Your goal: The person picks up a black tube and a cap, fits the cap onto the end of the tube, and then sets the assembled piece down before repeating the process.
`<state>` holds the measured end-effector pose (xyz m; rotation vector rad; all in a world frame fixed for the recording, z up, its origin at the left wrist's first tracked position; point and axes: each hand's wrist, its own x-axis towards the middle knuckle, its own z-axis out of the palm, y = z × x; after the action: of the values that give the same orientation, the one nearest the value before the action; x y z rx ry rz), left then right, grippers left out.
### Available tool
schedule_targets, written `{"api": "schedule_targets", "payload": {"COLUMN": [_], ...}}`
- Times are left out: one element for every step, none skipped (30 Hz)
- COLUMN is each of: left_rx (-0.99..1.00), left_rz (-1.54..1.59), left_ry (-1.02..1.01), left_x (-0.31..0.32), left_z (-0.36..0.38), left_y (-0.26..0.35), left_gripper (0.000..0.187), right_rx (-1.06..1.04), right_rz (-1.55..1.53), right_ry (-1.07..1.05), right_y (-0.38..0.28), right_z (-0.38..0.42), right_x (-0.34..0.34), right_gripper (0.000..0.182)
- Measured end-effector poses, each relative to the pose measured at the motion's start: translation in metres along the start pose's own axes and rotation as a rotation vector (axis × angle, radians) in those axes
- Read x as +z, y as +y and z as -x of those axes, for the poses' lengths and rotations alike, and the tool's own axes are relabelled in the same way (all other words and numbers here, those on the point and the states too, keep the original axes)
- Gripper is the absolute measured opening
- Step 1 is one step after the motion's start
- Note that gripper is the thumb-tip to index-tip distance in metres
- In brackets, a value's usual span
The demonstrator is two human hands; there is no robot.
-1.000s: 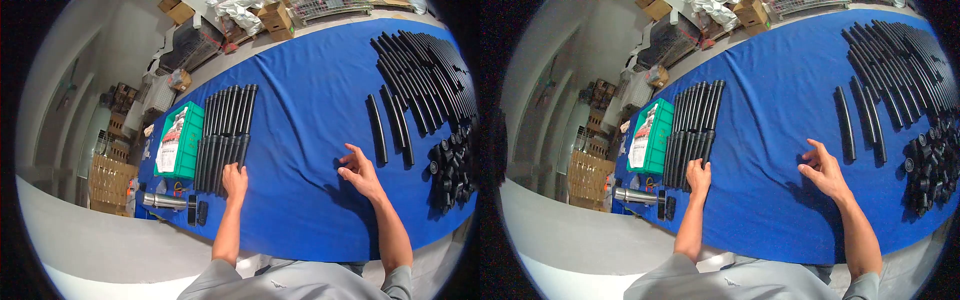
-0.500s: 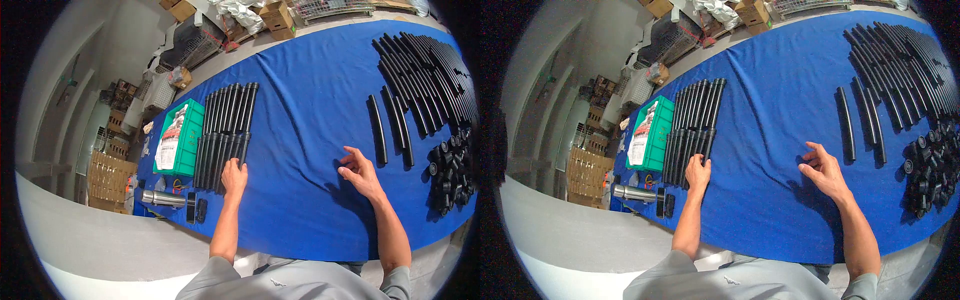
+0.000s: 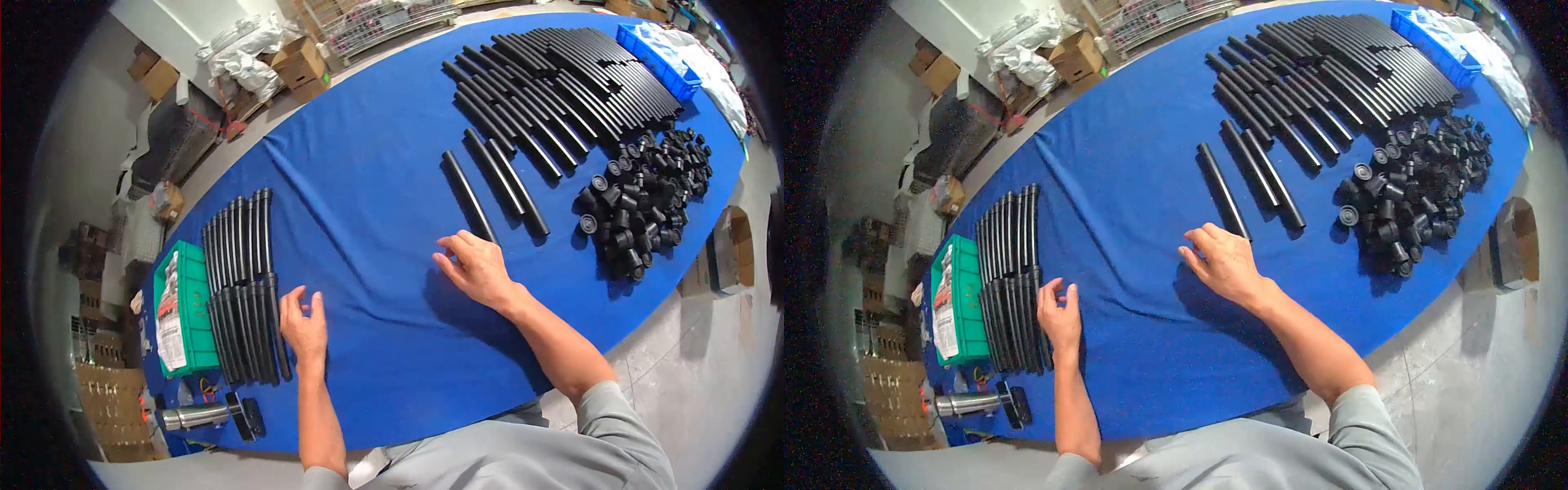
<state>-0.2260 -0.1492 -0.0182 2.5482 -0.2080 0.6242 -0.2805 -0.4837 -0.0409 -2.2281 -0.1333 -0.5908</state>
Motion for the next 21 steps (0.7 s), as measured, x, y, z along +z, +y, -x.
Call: {"api": "schedule_targets", "payload": {"left_rx": [-0.015, -0.026, -0.035, -0.107, -0.216, -0.325, -0.364, -0.360, -0.362, -0.367, -0.380, -0.360, -0.342, -0.324, -0.321, -0.314, -0.307, -0.300, -0.304, -0.293, -0.281], "left_rz": [0.103, 0.207, 0.285, 0.462, 0.690, 0.918, 1.073, 1.115, 1.152, 1.185, 1.192, 1.161, 1.129, 1.098, 1.076, 1.080, 1.075, 1.068, 1.062, 1.044, 1.024], "left_ry": [-0.023, -0.048, -0.074, -0.130, -0.205, -0.285, -0.349, -0.345, -0.342, -0.343, -0.346, -0.350, -0.359, -0.371, -0.383, -0.382, -0.388, -0.389, -0.399, -0.402, -0.404], "left_x": [0.011, 0.023, 0.036, 0.046, 0.057, 0.067, 0.071, 0.081, 0.090, 0.100, 0.109, 0.113, 0.112, 0.112, 0.113, 0.115, 0.115, 0.113, 0.110, 0.109, 0.107], "left_z": [0.000, 0.000, 0.001, 0.002, 0.004, 0.004, 0.003, 0.004, 0.007, 0.011, 0.016, 0.021, 0.023, 0.026, 0.027, 0.026, 0.026, 0.025, 0.024, 0.024, 0.024], "left_y": [0.015, 0.031, 0.042, 0.060, 0.073, 0.085, 0.099, 0.105, 0.107, 0.108, 0.108, 0.106, 0.106, 0.105, 0.103, 0.102, 0.102, 0.104, 0.106, 0.107, 0.108], "left_gripper": [0.026, 0.025, 0.023, 0.022, 0.022, 0.021, 0.020, 0.020, 0.019, 0.018, 0.017, 0.017, 0.017, 0.017, 0.016, 0.016, 0.016, 0.016, 0.016, 0.016, 0.016], "right_rx": [-0.022, -0.042, -0.040, -0.040, -0.041, -0.071, -0.101, -0.129, -0.113, -0.089, -0.063, -0.035, 0.032, 0.032, 0.029, 0.023, 0.005, 0.041, 0.072, 0.102, 0.092], "right_rz": [0.078, 0.155, 0.211, 0.264, 0.319, 0.335, 0.352, 0.367, 0.384, 0.443, 0.504, 0.565, 0.595, 0.646, 0.687, 0.728, 0.689, 0.702, 0.712, 0.720, 0.735], "right_ry": [0.046, 0.095, 0.117, 0.138, 0.159, 0.186, 0.209, 0.227, 0.229, 0.237, 0.244, 0.248, 0.197, 0.157, 0.149, 0.143, 0.182, 0.152, 0.122, 0.093, 0.086], "right_y": [0.004, 0.007, 0.009, 0.010, 0.010, 0.013, 0.018, 0.018, 0.018, 0.017, 0.014, 0.013, 0.018, 0.025, 0.028, 0.030, 0.029, 0.032, 0.036, 0.040, 0.040], "right_z": [-0.002, -0.003, -0.005, -0.006, -0.007, -0.009, -0.009, -0.011, -0.012, -0.013, -0.016, -0.018, -0.017, -0.014, -0.014, -0.015, -0.014, -0.012, -0.011, -0.010, -0.009], "right_x": [0.000, -0.001, -0.005, -0.008, -0.011, -0.012, -0.012, -0.015, -0.017, -0.020, -0.027, -0.031, -0.029, -0.026, -0.023, -0.022, -0.024, -0.026, -0.027, -0.025, -0.021], "right_gripper": [0.021, 0.021, 0.022, 0.023, 0.024, 0.026, 0.027, 0.029, 0.033, 0.032, 0.032, 0.031, 0.030, 0.024, 0.021, 0.019, 0.024, 0.027, 0.030, 0.033, 0.036]}}
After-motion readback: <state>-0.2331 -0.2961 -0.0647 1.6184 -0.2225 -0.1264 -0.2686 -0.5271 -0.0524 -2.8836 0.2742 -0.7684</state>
